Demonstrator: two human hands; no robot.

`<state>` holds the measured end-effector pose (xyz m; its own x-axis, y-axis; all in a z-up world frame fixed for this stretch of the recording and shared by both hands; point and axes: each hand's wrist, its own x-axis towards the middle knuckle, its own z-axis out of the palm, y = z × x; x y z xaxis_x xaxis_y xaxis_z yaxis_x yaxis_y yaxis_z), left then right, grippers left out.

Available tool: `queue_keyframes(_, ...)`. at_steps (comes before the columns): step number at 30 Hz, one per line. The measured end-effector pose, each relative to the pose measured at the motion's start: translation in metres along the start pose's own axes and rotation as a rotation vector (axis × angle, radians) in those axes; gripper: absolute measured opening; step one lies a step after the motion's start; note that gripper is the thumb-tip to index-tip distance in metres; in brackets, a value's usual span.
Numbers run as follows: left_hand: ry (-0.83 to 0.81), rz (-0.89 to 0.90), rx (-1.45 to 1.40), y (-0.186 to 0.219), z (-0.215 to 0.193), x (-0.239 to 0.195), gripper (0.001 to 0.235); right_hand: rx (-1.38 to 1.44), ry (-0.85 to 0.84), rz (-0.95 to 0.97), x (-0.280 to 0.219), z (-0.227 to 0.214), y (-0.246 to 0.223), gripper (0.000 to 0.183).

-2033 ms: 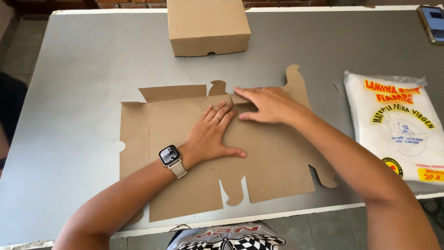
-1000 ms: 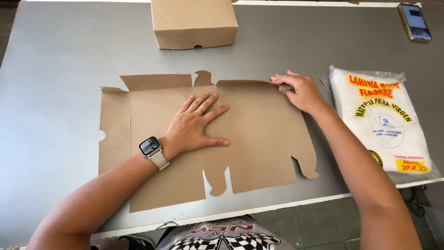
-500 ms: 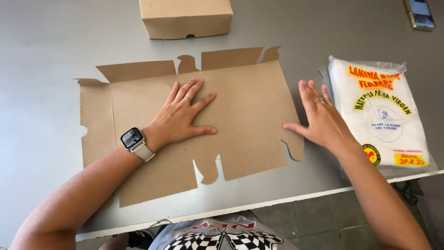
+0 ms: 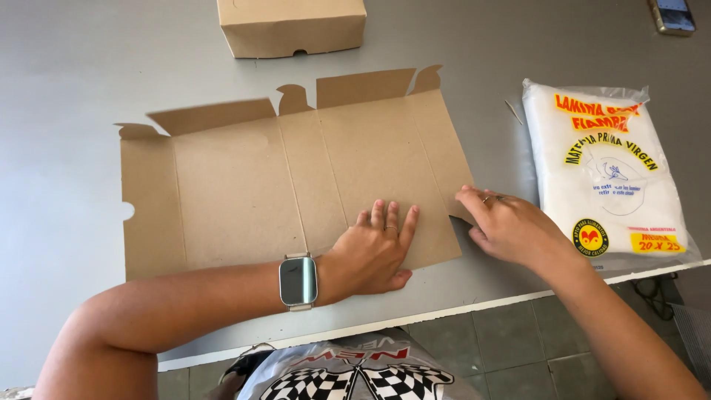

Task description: The person assembles a flat cardboard box by folding the sides and tucking the flaps into place. They then place a clear plastic bag inside the box and close the lid. The person repeats this process with a second cardboard box.

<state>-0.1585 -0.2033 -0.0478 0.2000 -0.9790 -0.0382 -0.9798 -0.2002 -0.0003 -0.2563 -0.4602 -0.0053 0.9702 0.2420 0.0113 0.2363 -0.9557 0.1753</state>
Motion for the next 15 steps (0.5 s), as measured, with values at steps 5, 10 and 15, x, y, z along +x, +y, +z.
queue_keyframes(5,0.143,-0.036,0.113,0.018,0.023,-0.001,0.085,0.176,0.076,-0.042,0.003,0.005,0.012,0.032)
queue_keyframes(10,0.267,-0.044,0.214,-0.006,-0.015,0.003,0.067,0.461,-0.02,0.141,0.023,-0.01,0.025,0.03)
queue_keyframes(15,-0.117,-0.041,-0.396,-0.063,-0.052,0.041,0.07,0.541,-0.3,0.427,0.048,-0.027,0.024,0.075)
